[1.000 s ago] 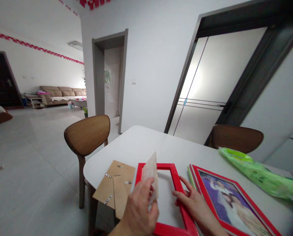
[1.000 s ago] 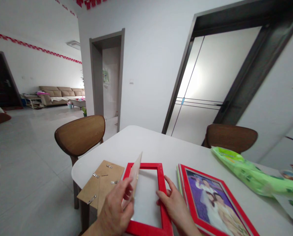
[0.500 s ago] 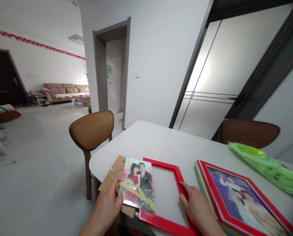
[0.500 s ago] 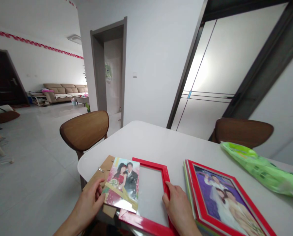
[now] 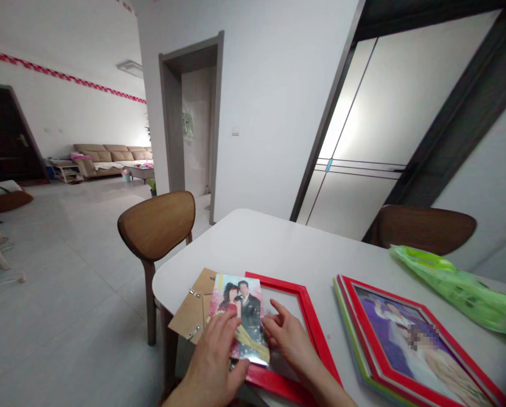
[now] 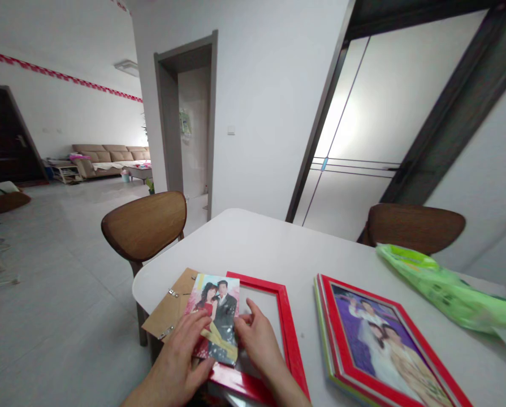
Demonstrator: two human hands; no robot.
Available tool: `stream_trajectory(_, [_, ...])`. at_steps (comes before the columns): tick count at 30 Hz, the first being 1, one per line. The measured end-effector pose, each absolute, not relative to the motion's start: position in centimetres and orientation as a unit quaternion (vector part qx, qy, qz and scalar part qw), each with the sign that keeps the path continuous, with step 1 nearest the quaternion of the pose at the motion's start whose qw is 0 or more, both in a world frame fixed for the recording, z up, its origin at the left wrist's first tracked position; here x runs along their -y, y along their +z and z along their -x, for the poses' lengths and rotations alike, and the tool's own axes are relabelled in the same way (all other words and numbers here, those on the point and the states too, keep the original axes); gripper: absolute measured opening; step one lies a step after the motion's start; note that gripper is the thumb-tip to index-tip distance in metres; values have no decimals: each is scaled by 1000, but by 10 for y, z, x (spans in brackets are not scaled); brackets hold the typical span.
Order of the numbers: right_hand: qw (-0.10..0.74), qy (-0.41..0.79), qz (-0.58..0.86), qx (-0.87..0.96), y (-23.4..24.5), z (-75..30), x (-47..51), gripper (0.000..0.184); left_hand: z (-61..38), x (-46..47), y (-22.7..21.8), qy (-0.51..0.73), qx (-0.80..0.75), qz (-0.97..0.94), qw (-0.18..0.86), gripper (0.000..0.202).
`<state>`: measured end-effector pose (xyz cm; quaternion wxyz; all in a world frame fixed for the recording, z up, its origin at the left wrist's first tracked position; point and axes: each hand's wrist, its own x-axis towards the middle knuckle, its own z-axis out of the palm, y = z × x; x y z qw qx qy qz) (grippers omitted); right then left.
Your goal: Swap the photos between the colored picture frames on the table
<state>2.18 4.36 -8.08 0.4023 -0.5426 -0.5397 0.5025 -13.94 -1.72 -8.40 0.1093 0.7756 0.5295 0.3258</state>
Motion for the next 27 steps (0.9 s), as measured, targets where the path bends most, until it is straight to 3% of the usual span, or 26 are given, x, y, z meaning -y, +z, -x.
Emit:
stream_trajectory(4, [432,653,422,456,-53,-1,-40,44,121,9,-86,325,-504,-794,95,61])
stream_trajectory(8, [488,641,398,439,-24,2,-33,45,118,-1,-67,479,-459,-741,101,49])
stream_trajectory(12, [515,614,461,382,-35,-4,-32,46,107,0,-41,626,-470,-581,224,35])
stream_trajectory(15, [518,657,448,317,-56,-12,-34,36,93,4,-37,672,-449,-469,356,35])
stream_trajectory(18, [570,640,418,301,-67,-30,-37,30,87,3,-46,659,-434,-431,439,43])
stream_trajectory(21, [547,610,474,321,-68,-58,-43,41,94,0,-60,624,-453,-441,459,53])
stream_trajectory(27, [440,553,570,419,-73,-91,-59,50,106,9,-73,417,-553,-631,349,50])
